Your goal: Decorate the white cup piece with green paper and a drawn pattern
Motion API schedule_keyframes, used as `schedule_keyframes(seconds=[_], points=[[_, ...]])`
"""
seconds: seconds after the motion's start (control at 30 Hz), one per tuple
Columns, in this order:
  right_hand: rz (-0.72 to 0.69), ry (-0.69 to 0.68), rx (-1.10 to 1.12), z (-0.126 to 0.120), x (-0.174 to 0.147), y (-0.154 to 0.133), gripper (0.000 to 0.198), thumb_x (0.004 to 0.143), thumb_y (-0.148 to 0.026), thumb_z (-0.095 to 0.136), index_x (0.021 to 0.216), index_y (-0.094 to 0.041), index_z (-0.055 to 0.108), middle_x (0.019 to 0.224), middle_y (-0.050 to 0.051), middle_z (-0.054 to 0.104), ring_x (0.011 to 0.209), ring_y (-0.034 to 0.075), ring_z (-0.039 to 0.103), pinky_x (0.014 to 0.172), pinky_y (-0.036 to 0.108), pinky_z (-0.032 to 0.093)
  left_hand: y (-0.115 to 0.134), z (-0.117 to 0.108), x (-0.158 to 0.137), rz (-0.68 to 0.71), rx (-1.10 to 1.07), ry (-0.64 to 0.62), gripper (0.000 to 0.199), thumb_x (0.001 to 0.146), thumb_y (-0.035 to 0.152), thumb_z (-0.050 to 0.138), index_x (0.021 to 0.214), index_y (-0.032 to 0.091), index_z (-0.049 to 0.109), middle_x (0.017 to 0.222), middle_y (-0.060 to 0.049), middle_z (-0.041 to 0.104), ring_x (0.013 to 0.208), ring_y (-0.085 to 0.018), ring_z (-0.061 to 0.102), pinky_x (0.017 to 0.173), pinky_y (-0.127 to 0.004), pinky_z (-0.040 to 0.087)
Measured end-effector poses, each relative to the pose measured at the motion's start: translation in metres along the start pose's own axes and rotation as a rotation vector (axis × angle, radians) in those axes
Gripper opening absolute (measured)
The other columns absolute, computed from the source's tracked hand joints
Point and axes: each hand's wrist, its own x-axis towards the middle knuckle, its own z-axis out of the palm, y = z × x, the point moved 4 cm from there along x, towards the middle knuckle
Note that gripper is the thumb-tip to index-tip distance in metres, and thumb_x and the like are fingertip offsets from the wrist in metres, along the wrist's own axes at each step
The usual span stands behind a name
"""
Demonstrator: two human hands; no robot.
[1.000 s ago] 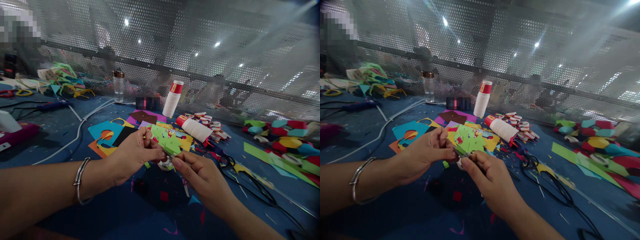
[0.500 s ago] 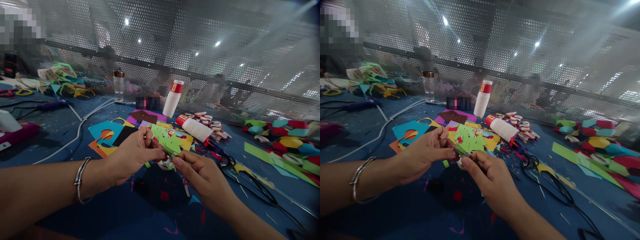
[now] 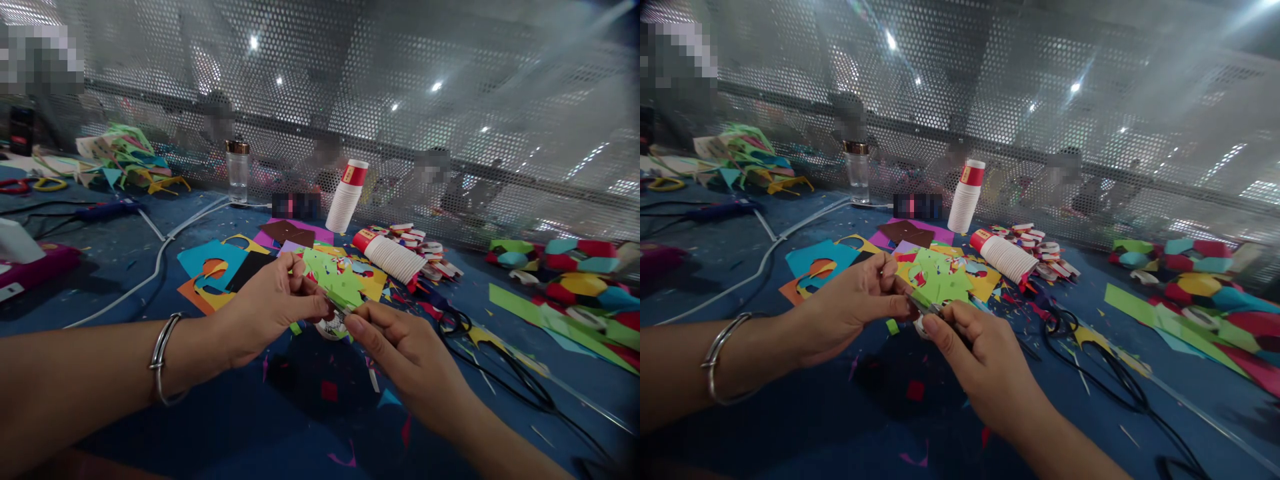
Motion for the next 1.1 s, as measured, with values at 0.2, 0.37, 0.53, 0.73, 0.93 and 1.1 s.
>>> schedule_keyframes(seconds=[0.2,0.37,0.53,0.73,0.93,1.1], points=[[-0.009,-0.013,-0.010,0.0002,0.0004,-0.0011,0.043,0.100,-0.054,0.045,0.074,-0.022,0.052,0.066,-0.004,0.043,0.061,0.013,0.040,0.057,0.028,0.032,0.0016,0.0008,-0.0005,-0.036,-0.018,0.013,0.048,0.065,0.008,0.079,0.081,0.022,0.035,0.067,0.009,0.058,0.065,-0.008,0.059,0.066,-0.023,0.046],[-0.012,-0.015,-0.029,0.0000,0.0019,-0.0010,0.044,0.100,-0.055,0.045,0.073,-0.022,0.051,0.066,-0.004,0.044,0.061,0.013,0.040,0.057,0.028,0.032,0.0011,0.0001,-0.0002,-0.048,-0.012,0.019,0.048,0.066,0.007,0.078,0.081,0.022,0.035,0.067,0.010,0.055,0.065,-0.008,0.057,0.065,-0.023,0.044],[-0.012,-0.025,-0.023,0.0006,0.0020,-0.0010,0.043,0.100,-0.055,0.045,0.073,-0.022,0.051,0.066,-0.004,0.042,0.061,0.013,0.040,0.056,0.028,0.032,0.0004,0.0001,-0.0004,-0.051,-0.026,0.014,0.049,0.066,0.008,0.079,0.082,0.023,0.035,0.067,0.010,0.053,0.065,-0.009,0.057,0.065,-0.023,0.045],[-0.021,-0.013,-0.028,-0.0004,0.0006,-0.0005,0.044,0.100,-0.055,0.044,0.071,-0.022,0.048,0.064,-0.005,0.041,0.059,0.013,0.039,0.056,0.029,0.030,-0.0016,-0.0015,-0.0010,-0.063,-0.001,0.009,0.055,0.065,0.018,0.085,0.085,0.023,0.034,0.067,0.009,0.055,0.065,-0.009,0.056,0.064,-0.023,0.043],[-0.015,-0.028,-0.029,-0.0005,0.0005,-0.0004,0.043,0.101,-0.053,0.044,0.073,-0.022,0.051,0.065,-0.005,0.042,0.060,0.013,0.039,0.057,0.028,0.031,-0.0001,-0.0007,-0.0004,-0.051,0.004,0.015,0.052,0.067,0.014,0.082,0.086,0.022,0.035,0.069,0.009,0.052,0.066,-0.008,0.054,0.065,-0.023,0.042],[-0.027,-0.021,-0.029,-0.0012,0.0001,-0.0008,0.043,0.101,-0.053,0.045,0.071,-0.022,0.049,0.065,-0.005,0.041,0.060,0.013,0.038,0.056,0.028,0.030,0.0014,0.0013,-0.0004,-0.054,-0.003,0.013,0.046,0.067,0.011,0.078,0.088,0.021,0.038,0.072,0.008,0.053,0.068,-0.008,0.053,0.066,-0.024,0.044]])
